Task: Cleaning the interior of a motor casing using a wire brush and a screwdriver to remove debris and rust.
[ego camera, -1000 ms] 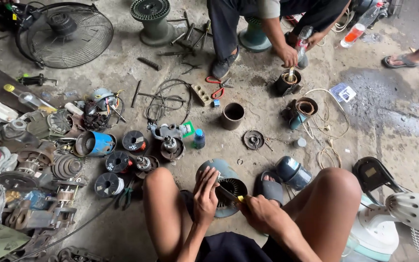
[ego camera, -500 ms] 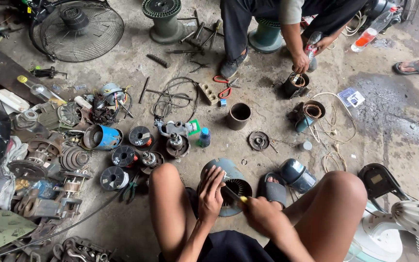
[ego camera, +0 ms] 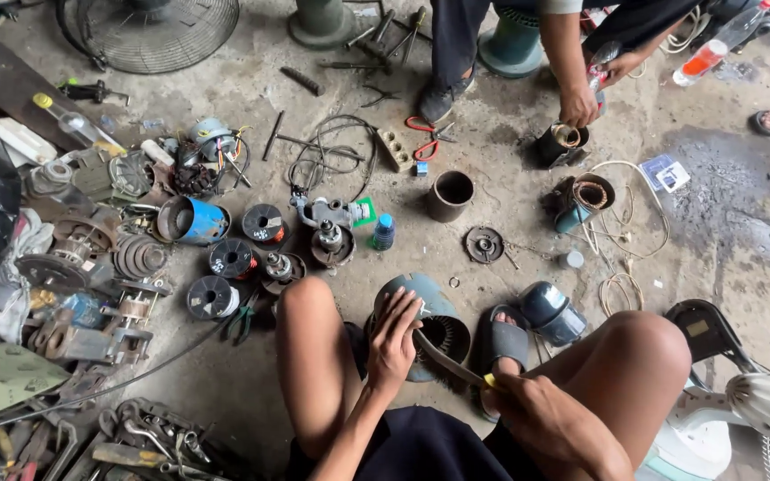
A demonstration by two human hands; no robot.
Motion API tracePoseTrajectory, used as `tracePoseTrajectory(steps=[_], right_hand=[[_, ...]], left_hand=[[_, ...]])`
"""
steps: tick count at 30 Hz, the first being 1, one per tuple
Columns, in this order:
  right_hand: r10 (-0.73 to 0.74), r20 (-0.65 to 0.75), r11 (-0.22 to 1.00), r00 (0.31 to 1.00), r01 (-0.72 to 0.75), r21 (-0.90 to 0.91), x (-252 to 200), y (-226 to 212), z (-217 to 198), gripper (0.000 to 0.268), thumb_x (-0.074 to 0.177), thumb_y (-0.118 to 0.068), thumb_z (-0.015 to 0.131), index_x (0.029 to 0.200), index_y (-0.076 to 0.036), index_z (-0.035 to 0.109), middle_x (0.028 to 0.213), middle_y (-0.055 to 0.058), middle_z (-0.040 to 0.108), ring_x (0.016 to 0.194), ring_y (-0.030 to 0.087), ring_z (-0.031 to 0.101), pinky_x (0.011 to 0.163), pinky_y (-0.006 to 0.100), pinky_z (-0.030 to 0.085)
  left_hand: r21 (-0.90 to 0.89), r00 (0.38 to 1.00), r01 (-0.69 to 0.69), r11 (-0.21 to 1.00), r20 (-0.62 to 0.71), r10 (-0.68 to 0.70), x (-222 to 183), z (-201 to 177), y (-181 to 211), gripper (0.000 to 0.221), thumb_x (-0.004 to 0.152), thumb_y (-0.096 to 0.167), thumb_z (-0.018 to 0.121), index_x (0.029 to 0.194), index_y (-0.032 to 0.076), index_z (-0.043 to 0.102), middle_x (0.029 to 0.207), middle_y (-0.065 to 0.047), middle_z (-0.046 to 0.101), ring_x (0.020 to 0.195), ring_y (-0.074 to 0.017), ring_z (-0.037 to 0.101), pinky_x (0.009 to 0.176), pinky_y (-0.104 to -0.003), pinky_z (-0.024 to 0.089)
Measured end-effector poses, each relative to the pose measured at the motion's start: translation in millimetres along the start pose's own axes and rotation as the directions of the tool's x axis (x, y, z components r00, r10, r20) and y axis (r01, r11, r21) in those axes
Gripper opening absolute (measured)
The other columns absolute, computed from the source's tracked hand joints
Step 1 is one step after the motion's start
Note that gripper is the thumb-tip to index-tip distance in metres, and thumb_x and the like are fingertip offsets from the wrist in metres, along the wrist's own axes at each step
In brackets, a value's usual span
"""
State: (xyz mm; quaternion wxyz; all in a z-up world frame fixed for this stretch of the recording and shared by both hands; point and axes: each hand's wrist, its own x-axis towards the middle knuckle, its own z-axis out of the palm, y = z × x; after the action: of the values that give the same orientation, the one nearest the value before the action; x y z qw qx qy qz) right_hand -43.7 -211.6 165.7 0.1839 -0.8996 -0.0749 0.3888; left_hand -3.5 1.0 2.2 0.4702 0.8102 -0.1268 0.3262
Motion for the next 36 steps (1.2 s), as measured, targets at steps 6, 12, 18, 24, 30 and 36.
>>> tracePoseTrajectory(steps=[6,12,18,24,30,36], right_hand=[[-0.143,-0.162,0.989,0.976,0.137,-0.048,2,30,-1,0.022,0.088,-0.033,0.067,0.104,-0.029,0.081,0.086,-0.011,0.088,0.055,0.012,0.074,0.063,0.031,0.060],[0.064,-0.001,0.997,0.998,-0.064,-0.040,-4,-11,-24,0.045,0.097,-0.051,0.039,0.106,-0.037,0.081,0.110,-0.026,0.088,0.065,0.004,0.078,0.068,0.023,0.063],[-0.088,-0.224,0.861,0.971,-0.039,-0.508,14,63,-24,0.031,0.093,-0.029,0.056,0.121,-0.040,0.064,0.092,-0.012,0.082,0.047,0.008,0.069,0.046,0.027,0.057],[0.071,-0.233,0.955,0.970,-0.134,-0.264,2,22,-39,0.035,0.091,-0.040,0.056,0.123,-0.040,0.070,0.101,-0.017,0.086,0.075,0.013,0.085,0.072,0.031,0.068],[0.138,-0.288,0.961,0.948,-0.198,-0.193,4,-24,5,0.019,0.094,-0.036,0.055,0.097,-0.026,0.071,0.072,-0.001,0.080,0.058,0.021,0.076,0.062,0.035,0.060],[0.163,-0.243,0.912,0.956,-0.239,-0.332,-11,-29,-10,0.025,0.095,-0.045,0.052,0.107,-0.030,0.068,0.076,0.003,0.078,0.065,0.027,0.074,0.064,0.038,0.057]], left_hand=[[-0.005,1.000,0.020,1.000,-0.018,-0.020,9,-2,5,0.035,0.091,-0.004,0.062,0.125,0.001,0.068,0.131,-0.011,0.070,0.128,-0.0311,0.064,0.114,-0.042,0.049],[-0.053,0.998,0.058,0.997,-0.001,-0.058,8,0,1,0.034,0.091,0.000,0.062,0.125,0.001,0.069,0.129,-0.014,0.070,0.127,-0.0331,0.065,0.114,-0.043,0.049],[-0.058,0.999,0.051,0.997,-0.006,-0.052,8,-1,4,0.035,0.089,-0.005,0.063,0.123,0.000,0.069,0.126,-0.015,0.072,0.124,-0.0340,0.067,0.114,-0.044,0.048],[-0.073,0.998,0.060,0.996,-0.011,-0.061,8,1,1,0.031,0.091,-0.002,0.063,0.121,-0.002,0.069,0.125,-0.015,0.072,0.125,-0.0347,0.066,0.114,-0.043,0.048],[-0.047,0.999,0.038,0.998,0.000,-0.038,-1,9,-10,0.033,0.091,-0.003,0.064,0.124,-0.001,0.068,0.129,-0.014,0.070,0.126,-0.0333,0.065,0.117,-0.043,0.046],[-0.038,0.999,0.013,0.999,-0.030,-0.014,-11,12,-8,0.035,0.092,-0.004,0.065,0.127,0.003,0.068,0.131,-0.011,0.070,0.130,-0.0307,0.064,0.120,-0.043,0.045]])
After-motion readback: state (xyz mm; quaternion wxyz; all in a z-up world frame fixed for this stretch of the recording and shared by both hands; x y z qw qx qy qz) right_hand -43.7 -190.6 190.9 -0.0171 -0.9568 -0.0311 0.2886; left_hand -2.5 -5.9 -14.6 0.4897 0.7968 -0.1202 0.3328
